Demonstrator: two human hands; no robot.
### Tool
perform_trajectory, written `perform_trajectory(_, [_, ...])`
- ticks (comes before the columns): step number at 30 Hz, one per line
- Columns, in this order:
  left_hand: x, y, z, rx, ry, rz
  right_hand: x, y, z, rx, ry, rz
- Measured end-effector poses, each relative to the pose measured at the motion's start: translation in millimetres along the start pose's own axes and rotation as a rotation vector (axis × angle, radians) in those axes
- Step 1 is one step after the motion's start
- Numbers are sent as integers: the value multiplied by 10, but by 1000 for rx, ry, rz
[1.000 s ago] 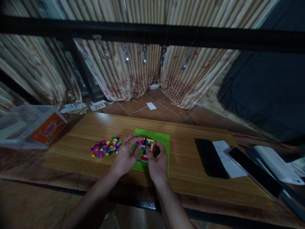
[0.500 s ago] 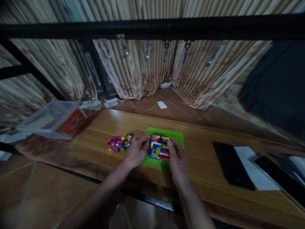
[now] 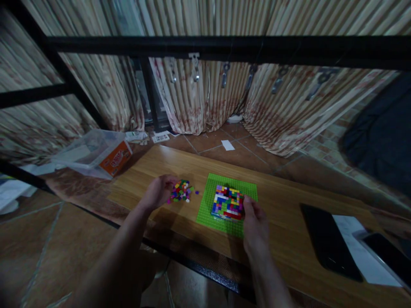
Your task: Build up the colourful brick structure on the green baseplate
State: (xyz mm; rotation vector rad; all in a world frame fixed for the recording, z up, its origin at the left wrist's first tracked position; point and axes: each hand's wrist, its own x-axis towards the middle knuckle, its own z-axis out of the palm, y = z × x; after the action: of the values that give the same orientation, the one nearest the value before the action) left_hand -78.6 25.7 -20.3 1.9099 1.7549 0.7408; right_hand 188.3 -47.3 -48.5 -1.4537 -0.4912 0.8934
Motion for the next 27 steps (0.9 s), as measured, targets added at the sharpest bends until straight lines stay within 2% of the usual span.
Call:
perform_trajectory(6, [-104, -116, -174, 75, -140, 107, 31, -6, -23, 59, 25, 5])
perform_trajectory(10, [-172, -74, -130, 215, -161, 202, 32, -16, -18, 53, -6, -17])
perform_trajectory(14, [-186, -13, -72, 271, -172, 216, 49, -3, -6, 65, -13, -16])
perform_trajectory(17, [-172, -4, -74, 222, -168, 238, 75, 10, -4, 57, 3, -35])
perform_trajectory(22, [-123, 56, -45, -8, -159, 287, 80, -17, -13, 49, 13, -67])
perform_trajectory(27, [-182, 423, 149, -125, -151, 420, 52, -58, -15, 65, -31, -61])
